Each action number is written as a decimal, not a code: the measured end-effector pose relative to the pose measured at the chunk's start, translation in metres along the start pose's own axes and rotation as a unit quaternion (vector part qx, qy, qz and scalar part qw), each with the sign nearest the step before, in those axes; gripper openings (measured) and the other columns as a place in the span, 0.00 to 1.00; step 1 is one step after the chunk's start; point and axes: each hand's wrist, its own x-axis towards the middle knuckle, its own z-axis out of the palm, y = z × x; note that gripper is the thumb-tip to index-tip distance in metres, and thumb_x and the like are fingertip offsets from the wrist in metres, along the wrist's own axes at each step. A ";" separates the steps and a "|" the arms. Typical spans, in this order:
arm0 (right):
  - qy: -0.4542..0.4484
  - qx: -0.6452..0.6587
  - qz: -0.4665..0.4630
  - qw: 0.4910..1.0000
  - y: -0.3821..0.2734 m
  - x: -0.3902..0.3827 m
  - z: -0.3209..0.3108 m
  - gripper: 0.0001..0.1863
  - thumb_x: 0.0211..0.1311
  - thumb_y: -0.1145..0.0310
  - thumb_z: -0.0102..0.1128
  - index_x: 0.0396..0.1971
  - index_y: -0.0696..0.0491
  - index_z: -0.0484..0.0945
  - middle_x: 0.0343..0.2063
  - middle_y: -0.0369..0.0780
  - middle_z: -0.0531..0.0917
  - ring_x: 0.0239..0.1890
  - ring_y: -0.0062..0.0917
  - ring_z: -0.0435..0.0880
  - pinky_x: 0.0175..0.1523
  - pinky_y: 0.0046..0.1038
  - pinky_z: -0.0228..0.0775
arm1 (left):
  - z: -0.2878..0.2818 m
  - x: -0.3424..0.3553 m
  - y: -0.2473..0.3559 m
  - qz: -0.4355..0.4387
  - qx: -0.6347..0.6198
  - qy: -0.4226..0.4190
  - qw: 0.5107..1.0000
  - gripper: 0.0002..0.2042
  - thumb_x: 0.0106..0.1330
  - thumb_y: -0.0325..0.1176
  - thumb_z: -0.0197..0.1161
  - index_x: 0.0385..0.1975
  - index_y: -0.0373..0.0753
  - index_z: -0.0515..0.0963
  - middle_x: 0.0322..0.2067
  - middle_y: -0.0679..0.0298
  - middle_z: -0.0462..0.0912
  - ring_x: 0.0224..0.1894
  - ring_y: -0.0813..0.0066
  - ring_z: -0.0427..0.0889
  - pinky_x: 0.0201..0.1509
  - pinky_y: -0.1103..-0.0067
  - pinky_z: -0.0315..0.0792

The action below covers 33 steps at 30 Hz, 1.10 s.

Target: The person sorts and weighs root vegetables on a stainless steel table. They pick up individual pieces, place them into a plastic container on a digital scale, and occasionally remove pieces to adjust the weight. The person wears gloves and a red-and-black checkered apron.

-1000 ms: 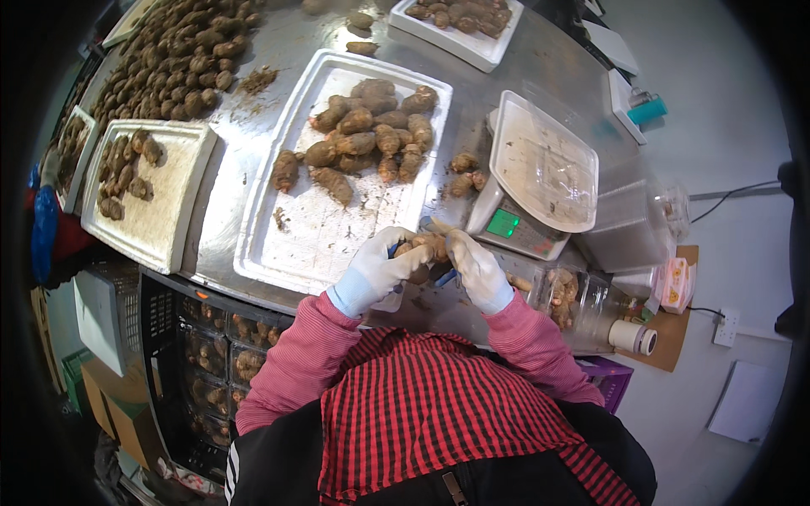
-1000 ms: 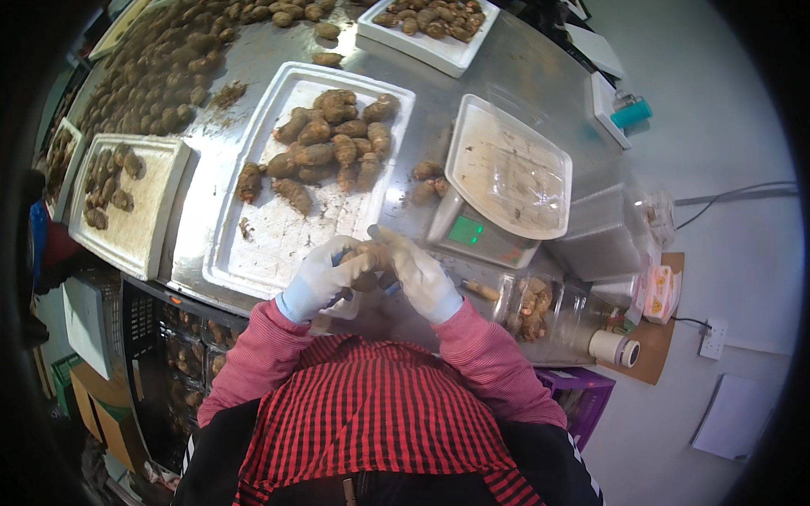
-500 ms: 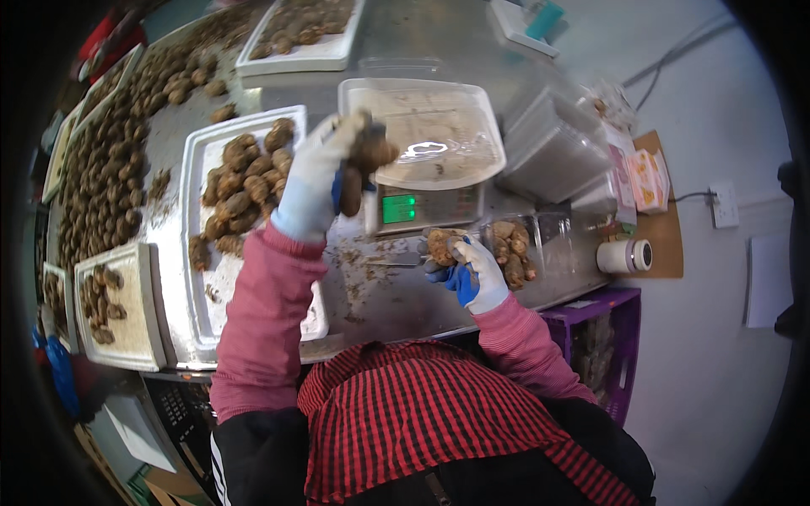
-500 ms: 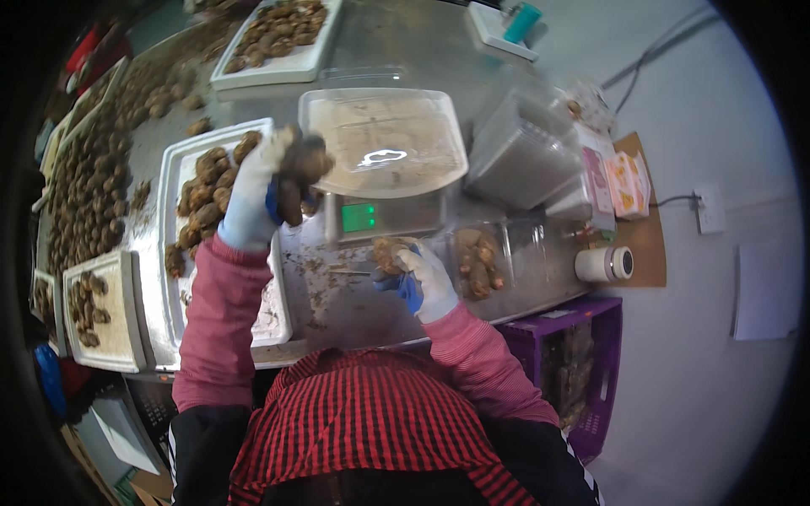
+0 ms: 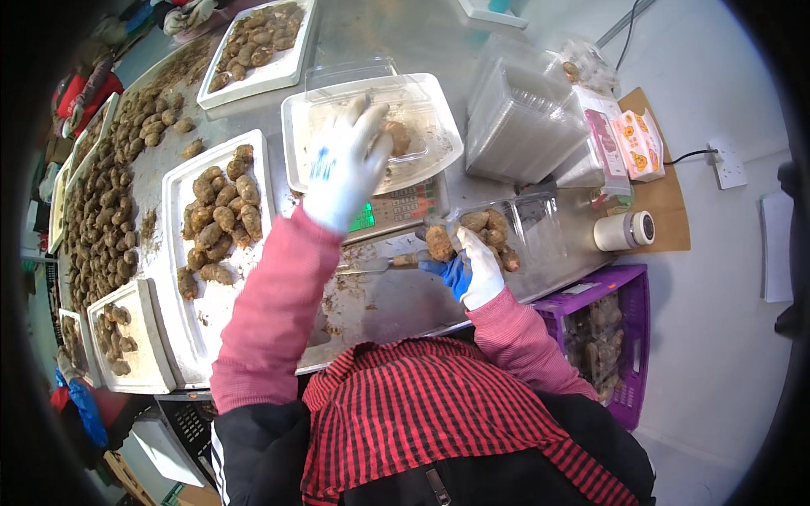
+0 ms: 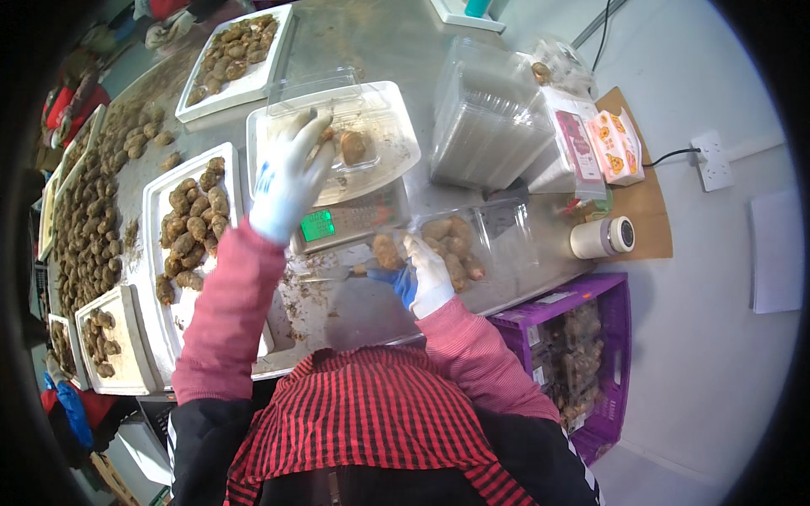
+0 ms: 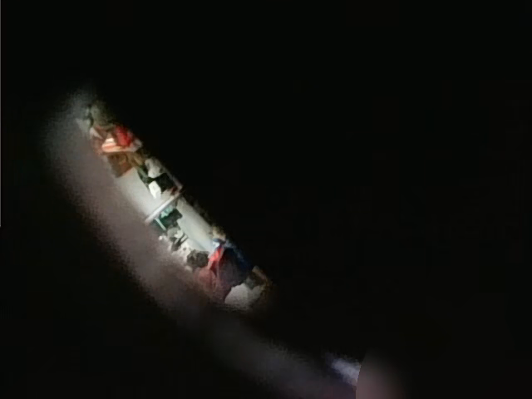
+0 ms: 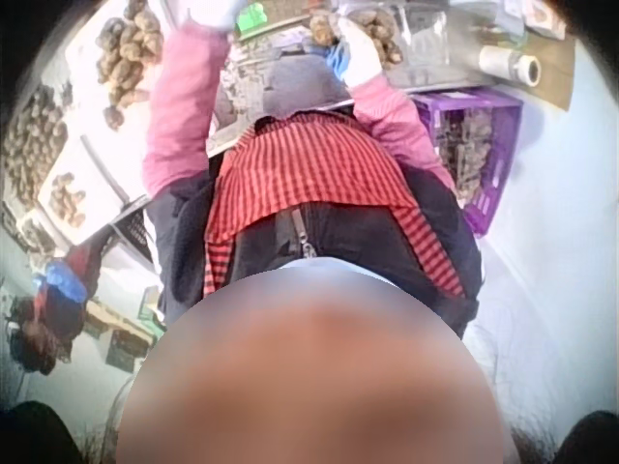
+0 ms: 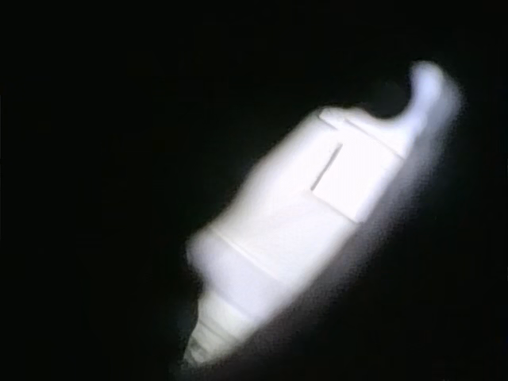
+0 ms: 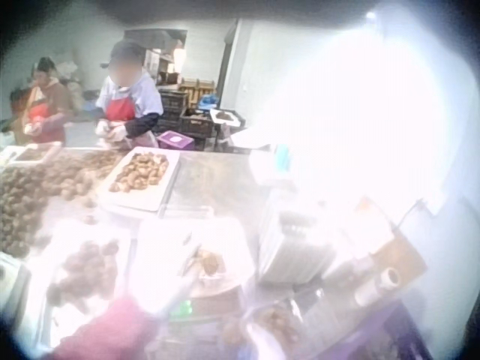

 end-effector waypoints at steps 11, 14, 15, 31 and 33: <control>-0.047 -0.284 -0.134 0.948 0.058 0.021 0.047 0.08 0.70 0.71 0.53 0.39 0.57 0.80 0.31 0.34 0.82 0.35 0.17 0.77 0.39 0.21 0.71 | -0.026 -0.163 0.054 -0.412 -0.344 -0.039 0.843 0.37 0.57 0.30 0.72 0.66 0.32 0.62 0.56 0.57 0.73 0.55 0.73 0.73 0.59 0.78 0.69; 0.009 -0.445 -0.185 0.876 0.082 0.036 0.066 0.08 0.66 0.70 0.58 0.37 0.58 0.81 0.32 0.43 0.85 0.33 0.28 0.82 0.40 0.29 0.73 | -0.051 -0.181 0.045 -0.390 -0.318 0.011 0.864 0.32 0.57 0.28 0.70 0.61 0.29 0.67 0.52 0.56 0.75 0.53 0.71 0.76 0.58 0.76 0.71; -0.001 -0.457 -0.191 0.869 0.087 0.039 0.073 0.08 0.65 0.68 0.59 0.36 0.57 0.81 0.32 0.45 0.84 0.33 0.31 0.83 0.40 0.30 0.73 | -0.060 -0.184 0.042 -0.420 -0.396 0.009 0.817 0.32 0.58 0.31 0.70 0.62 0.30 0.66 0.53 0.57 0.74 0.54 0.71 0.75 0.57 0.77 0.71; -0.165 -0.704 -0.238 0.648 0.097 0.044 0.109 0.23 0.66 0.49 0.57 0.38 0.57 0.80 0.38 0.51 0.82 0.41 0.47 0.81 0.47 0.40 0.73 | -0.128 -0.229 0.001 -0.422 -0.768 0.036 0.481 0.39 0.66 0.54 0.60 0.69 0.34 0.57 0.53 0.59 0.74 0.48 0.72 0.77 0.49 0.78 0.73; -0.212 -0.657 -0.151 0.707 0.097 0.034 0.109 0.27 0.65 0.45 0.57 0.41 0.59 0.78 0.44 0.52 0.79 0.45 0.45 0.80 0.51 0.38 0.72 | -0.133 -0.228 0.000 -0.431 -0.743 0.034 0.510 0.38 0.68 0.58 0.55 0.68 0.33 0.58 0.54 0.59 0.75 0.49 0.72 0.78 0.50 0.80 0.73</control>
